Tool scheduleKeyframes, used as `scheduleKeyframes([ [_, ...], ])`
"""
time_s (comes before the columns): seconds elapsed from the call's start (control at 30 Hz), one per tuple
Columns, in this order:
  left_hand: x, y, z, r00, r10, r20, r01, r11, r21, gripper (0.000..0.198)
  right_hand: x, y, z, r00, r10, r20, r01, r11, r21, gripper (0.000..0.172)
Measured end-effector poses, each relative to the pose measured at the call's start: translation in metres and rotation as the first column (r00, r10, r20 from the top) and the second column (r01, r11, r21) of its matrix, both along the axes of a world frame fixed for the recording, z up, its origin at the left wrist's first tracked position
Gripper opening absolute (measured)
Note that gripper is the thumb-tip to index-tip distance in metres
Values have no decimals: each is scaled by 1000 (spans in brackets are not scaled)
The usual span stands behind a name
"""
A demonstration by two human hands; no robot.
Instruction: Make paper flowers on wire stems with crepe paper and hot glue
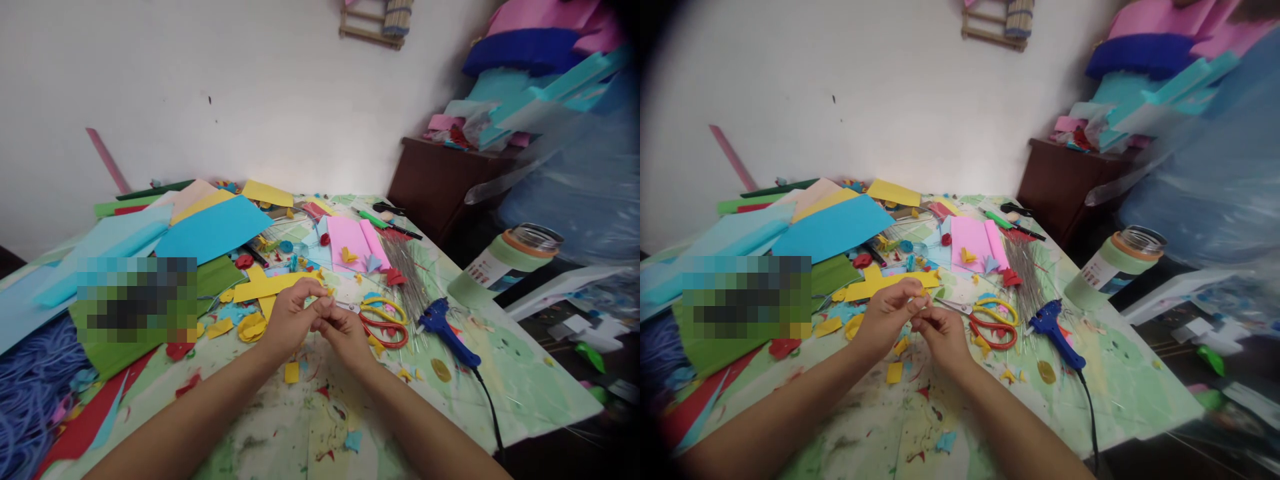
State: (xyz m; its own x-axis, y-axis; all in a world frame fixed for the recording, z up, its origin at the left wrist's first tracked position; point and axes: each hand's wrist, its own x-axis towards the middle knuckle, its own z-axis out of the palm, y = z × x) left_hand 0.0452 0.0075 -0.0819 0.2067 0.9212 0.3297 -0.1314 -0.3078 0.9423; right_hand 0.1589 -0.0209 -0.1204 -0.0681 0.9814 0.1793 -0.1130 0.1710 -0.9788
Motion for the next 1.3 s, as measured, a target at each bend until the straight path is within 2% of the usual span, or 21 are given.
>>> scheduleKeyframes([
  [0.1, -2, -2, 2, 997, 20, -72, -7, 984, 177, 3, 1, 0, -2, 1000, -31, 4, 30, 998, 51, 16],
  [0.27, -2, -4, 0, 993, 66, -96, -33, 950, 312, 9, 5, -2, -1, 956, -219, 196, 172, 958, 229, 23],
  [0.43, -5, -3, 6, 968, 221, -121, -167, 922, 349, 5, 7, -4, -1, 899, -277, 340, 138, 914, 381, 15],
  [0.6, -6, -4, 11, 964, 236, -125, -181, 922, 341, 4, 7, -3, -3, 862, -306, 404, 122, 899, 422, 14],
  [0.8, -6, 1, 4, 975, 196, -107, -172, 964, 200, 7, 6, -5, -4, 851, -271, 451, 86, 917, 388, 15],
  [0.93, -1, 6, -5, 990, 130, -56, -133, 989, -67, 11, 4, -5, -5, 866, -248, 435, 104, 939, 327, 14],
  [1.0, 2, 7, -9, 995, 95, -15, -96, 976, -198, 16, 4, -4, -6, 882, -221, 416, 106, 954, 280, 14],
  [1.07, 4, 7, -10, 998, 66, 15, -60, 960, -272, 19, 4, -3, -7, 899, -203, 388, 113, 964, 242, 14],
  [1.17, 5, 6, -10, 998, 53, 41, -38, 955, -293, 19, 4, -2, -8, 919, -184, 347, 116, 971, 208, 15],
  [1.3, 3, 7, -7, 995, 66, 81, -45, 971, -236, 17, 5, -1, -7, 952, -148, 268, 116, 984, 133, 16],
])
